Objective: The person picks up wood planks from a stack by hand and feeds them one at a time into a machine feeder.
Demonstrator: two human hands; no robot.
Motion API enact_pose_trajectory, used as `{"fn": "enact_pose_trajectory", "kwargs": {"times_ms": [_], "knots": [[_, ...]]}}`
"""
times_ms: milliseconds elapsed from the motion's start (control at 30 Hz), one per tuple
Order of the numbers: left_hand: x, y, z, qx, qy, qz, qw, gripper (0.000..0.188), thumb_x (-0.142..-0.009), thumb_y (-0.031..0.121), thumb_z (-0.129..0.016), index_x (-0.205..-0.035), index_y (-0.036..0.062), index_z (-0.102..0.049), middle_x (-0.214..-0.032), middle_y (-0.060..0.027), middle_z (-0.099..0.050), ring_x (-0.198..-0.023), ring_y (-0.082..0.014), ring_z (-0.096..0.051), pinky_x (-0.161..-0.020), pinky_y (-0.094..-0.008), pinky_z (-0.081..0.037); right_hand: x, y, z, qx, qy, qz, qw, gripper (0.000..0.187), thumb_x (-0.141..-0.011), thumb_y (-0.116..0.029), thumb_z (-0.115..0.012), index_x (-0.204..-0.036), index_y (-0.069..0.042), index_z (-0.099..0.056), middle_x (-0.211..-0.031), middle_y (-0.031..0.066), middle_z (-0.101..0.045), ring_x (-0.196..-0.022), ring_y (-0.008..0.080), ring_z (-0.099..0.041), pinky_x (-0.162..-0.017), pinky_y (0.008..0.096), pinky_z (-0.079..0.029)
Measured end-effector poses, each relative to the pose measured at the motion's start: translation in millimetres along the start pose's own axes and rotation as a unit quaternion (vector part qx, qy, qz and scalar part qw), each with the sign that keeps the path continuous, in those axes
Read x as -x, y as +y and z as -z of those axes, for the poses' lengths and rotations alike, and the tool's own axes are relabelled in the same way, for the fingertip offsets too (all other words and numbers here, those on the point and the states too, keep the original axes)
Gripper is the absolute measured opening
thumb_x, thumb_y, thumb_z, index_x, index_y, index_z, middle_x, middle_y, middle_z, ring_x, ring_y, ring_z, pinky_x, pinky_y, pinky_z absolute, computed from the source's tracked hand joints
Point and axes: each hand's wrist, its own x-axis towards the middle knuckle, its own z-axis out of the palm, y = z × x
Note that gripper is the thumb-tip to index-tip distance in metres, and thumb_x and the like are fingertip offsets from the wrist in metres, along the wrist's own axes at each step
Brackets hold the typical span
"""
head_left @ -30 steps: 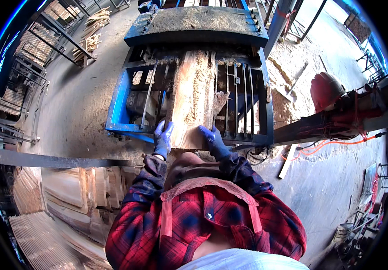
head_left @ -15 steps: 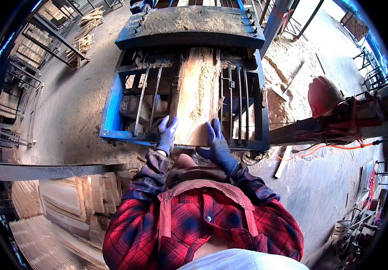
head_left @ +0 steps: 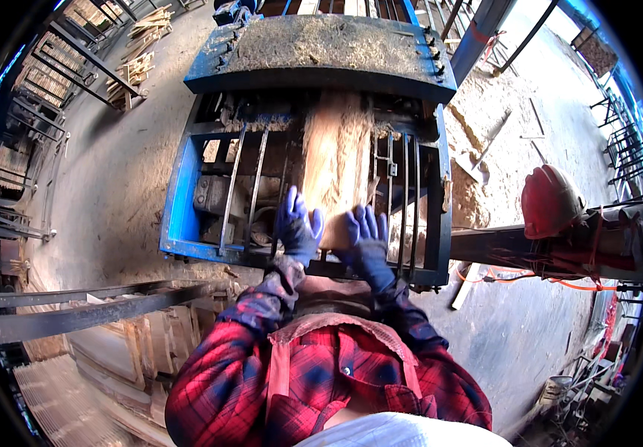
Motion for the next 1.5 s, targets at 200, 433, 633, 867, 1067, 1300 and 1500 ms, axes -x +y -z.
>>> {"fn": "enact_pose_trajectory", "kwargs": {"times_ms": [200,433,633,867,1067,1300,1500], "knots": [[-67.7,-12.5,-42.5,0.002,0.023,-0.013,1.000,0.054,-0.086,0.028,-0.063,-0.127,-0.0051,-0.048,-0.132,-0.0264,-0.048,-0.116,-0.0425,-0.051,-0.100,-0.0485,-0.042,-72.7,36.3,-15.5,-0.019,-0.047,-0.010,0.999,0.103,-0.066,-0.065,-0.070,-0.148,-0.012,-0.036,-0.155,0.0153,-0.031,-0.146,0.0312,-0.024,-0.120,0.0525,-0.009],[-147.2,-16.5,-70.0,0.041,0.080,0.008,0.996,0.031,-0.082,0.023,-0.066,-0.103,0.0034,-0.057,-0.106,-0.0184,-0.060,-0.098,-0.0374,-0.058,-0.086,-0.0449,-0.048,-161.7,54.8,-7.0,-0.011,-0.067,-0.062,0.996,0.072,-0.072,-0.044,-0.074,-0.130,-0.009,-0.052,-0.140,0.0150,-0.048,-0.132,0.0327,-0.042,-0.111,0.0466,-0.030],[-81.2,-7.1,11.2,0.127,0.188,-0.091,0.970,0.011,-0.081,0.010,-0.068,-0.091,0.0065,-0.066,-0.101,-0.0131,-0.068,-0.097,-0.0309,-0.065,-0.088,-0.0386,-0.052,-117.0,-30.3,25.2,-0.094,-0.013,0.092,0.991,0.049,-0.077,-0.033,-0.069,-0.117,-0.007,-0.060,-0.121,0.0136,-0.061,-0.114,0.0310,-0.057,-0.098,0.0416,-0.044],[157.0,22.4,144.2,0.114,0.292,0.173,0.934,0.008,-0.088,0.005,-0.063,-0.094,0.0046,-0.067,-0.097,-0.0123,-0.070,-0.090,-0.0285,-0.068,-0.083,-0.0379,-0.054,25.9,-147.1,15.0,-0.383,-0.190,0.386,0.818,0.030,-0.078,-0.038,-0.069,-0.092,-0.012,-0.069,-0.091,0.0138,-0.069,-0.084,0.0348,-0.066,-0.075,0.0452,-0.052],[302.3,71.2,234.4,-0.011,0.392,0.287,0.874,0.009,-0.085,0.004,-0.065,-0.094,0.0054,-0.067,-0.095,-0.0124,-0.069,-0.091,-0.0297,-0.067,-0.081,-0.0380,-0.052,140.1,-248.0,34.9,-0.316,-0.334,0.593,0.661,0.025,-0.079,-0.034,-0.070,-0.088,-0.011,-0.068,-0.083,0.0133,-0.069,-0.078,0.0331,-0.068,-0.069,0.0442,-0.053],[451.1,80.4,300.9,-0.054,0.400,0.428,0.808,0.014,-0.088,0.014,-0.065,-0.100,0.0074,-0.069,-0.098,-0.0112,-0.070,-0.090,-0.0294,-0.067,-0.081,-0.0378,-0.053,253.6,-343.3,39.7,-0.299,-0.427,0.688,0.505,0.034,-0.078,-0.041,-0.074,-0.092,-0.010,-0.069,-0.080,0.0151,-0.070,-0.077,0.0346,-0.068,-0.069,0.0446,-0.053],[600.0,57.7,395.7,0.196,0.509,0.481,0.687,0.018,-0.093,0.017,-0.064,-0.106,0.0033,-0.066,-0.095,-0.0034,-0.067,-0.085,-0.0141,-0.063,-0.075,-0.0295,-0.052,339.4,-475.4,54.6,-0.375,-0.617,0.513,0.463,0.048,-0.087,-0.041,-0.069,-0.117,-0.005,-0.065,-0.100,0.0136,-0.071,-0.095,0.0247,-0.068,-0.079,0.0358,-0.052]]}}
